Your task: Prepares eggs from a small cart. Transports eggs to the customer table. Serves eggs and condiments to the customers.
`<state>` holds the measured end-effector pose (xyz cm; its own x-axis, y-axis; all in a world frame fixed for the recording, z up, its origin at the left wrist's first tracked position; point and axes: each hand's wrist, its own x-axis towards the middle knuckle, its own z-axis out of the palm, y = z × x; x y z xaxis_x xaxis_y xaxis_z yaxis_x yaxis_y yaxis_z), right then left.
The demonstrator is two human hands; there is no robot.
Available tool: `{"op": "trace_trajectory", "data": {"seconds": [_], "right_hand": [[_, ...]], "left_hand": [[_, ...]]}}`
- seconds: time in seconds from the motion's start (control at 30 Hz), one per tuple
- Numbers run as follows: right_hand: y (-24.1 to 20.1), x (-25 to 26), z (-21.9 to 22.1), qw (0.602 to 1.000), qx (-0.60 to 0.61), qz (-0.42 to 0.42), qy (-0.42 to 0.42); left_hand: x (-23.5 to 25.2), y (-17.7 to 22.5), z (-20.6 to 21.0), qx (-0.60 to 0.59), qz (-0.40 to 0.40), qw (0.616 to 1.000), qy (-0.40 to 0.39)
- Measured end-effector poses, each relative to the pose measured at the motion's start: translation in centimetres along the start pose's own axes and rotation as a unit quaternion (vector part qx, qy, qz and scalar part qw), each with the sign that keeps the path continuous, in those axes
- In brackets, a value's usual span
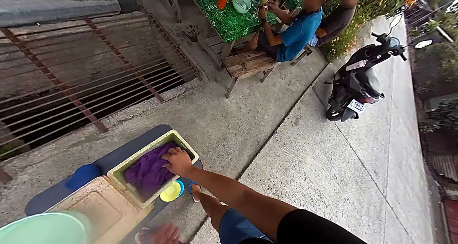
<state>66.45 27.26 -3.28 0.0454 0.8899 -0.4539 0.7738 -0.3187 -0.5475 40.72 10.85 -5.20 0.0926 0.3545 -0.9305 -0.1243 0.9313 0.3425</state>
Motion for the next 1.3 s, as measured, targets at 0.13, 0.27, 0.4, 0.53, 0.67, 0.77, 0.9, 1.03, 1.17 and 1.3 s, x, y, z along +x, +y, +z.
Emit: {"op": "trace_trajectory", "data": {"seconds": [0.13, 0.27, 0.4, 0.53, 0.67, 0.77, 0.9, 1.03, 1.17, 1.3], "right_hand": [[0.2, -3.5, -2.8, 0.954, 0.218, -0.040, 0.202], [1.8, -6.2, -3.8, 0.853, 0.411, 0.018, 0.321], [2.5, -8.0, -5.4, 0.795, 0.514, 0.067, 0.314], [4.1, -9.0, -7.0, 0.823, 0.496, 0.082, 0.265], [6.6, -8.0, -5.6, 0.833, 0.503, 0.000, 0.233], [7.9, -7.0, -4.9, 0.807, 0.525, -0.029, 0.268], [9.7, -6.0, -3.0, 0.780, 0.464, 0.171, 0.384], [9.8, -5.4, -1.6, 0.876, 0.251, 0.253, 0.324], [7.2, -2.2, 0.0, 0.979, 0.109, -0.048, 0.167], [4.6, -0.2, 0.1, 0.965, -0.146, -0.147, -0.162]], "left_hand": [[-3.9, 4.9, 7.7, 0.195, 0.304, 0.928, -0.090], [2.1, 12.1, 13.7, 0.369, 0.509, 0.777, -0.033], [6.7, 13.4, 16.9, 0.488, 0.506, 0.708, 0.070], [6.3, 14.4, 17.3, 0.457, 0.453, 0.735, 0.214], [7.9, 18.5, 15.8, 0.522, 0.280, 0.792, 0.150], [8.5, 22.9, 15.5, 0.544, 0.262, 0.792, 0.090], [7.5, 27.7, 17.9, 0.382, 0.425, 0.819, 0.048], [7.8, 26.1, 18.3, 0.455, 0.436, 0.776, -0.026], [9.7, 18.8, 14.3, 0.563, 0.360, 0.733, -0.128], [8.7, 15.7, 11.6, 0.725, 0.228, 0.648, -0.058]]}}
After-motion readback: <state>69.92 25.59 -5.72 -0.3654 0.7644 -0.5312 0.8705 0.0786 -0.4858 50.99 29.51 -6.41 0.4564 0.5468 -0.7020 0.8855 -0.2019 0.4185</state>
